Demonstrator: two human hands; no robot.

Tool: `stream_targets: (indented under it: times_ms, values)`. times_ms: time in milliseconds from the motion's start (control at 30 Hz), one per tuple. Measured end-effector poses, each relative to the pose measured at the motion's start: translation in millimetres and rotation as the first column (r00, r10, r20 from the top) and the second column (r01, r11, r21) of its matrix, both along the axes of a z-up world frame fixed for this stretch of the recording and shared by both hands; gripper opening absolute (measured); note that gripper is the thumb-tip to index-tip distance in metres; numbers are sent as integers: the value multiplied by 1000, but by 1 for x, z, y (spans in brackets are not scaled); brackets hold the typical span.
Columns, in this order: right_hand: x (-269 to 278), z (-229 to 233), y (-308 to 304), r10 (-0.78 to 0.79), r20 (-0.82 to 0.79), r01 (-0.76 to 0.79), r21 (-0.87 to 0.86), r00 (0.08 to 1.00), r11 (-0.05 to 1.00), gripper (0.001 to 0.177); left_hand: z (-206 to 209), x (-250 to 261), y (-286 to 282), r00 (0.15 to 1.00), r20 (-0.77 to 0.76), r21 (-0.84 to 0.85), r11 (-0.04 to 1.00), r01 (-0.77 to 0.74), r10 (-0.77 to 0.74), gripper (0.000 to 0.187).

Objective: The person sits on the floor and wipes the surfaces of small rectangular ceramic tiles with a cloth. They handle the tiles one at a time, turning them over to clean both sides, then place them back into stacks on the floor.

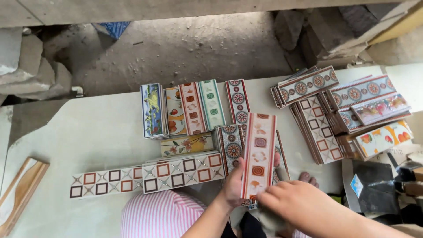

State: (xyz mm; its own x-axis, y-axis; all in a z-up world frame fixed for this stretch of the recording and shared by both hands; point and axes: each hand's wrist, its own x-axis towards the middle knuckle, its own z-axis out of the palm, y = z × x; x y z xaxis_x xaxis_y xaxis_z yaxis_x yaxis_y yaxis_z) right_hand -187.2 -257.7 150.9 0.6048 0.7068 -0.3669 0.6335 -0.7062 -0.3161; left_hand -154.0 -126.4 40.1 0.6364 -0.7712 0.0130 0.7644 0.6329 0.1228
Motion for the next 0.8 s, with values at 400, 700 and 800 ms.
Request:
stream_targets:
  times_ms: [400,700,800]
  values:
    - [39,36,-32,-741,299,734,160,601,660,47,19,-2,7,961,252,137,987,80,-113,78]
    - [7,-24,0,-141,452,197,-79,881,977,19,-16,-12,6,940,341,434,890,-140,-19,56]
    - [0,-29,-1,-36,377,69,-75,925,995,43,12,-3,12,843,532,475,853,-214,-84,85]
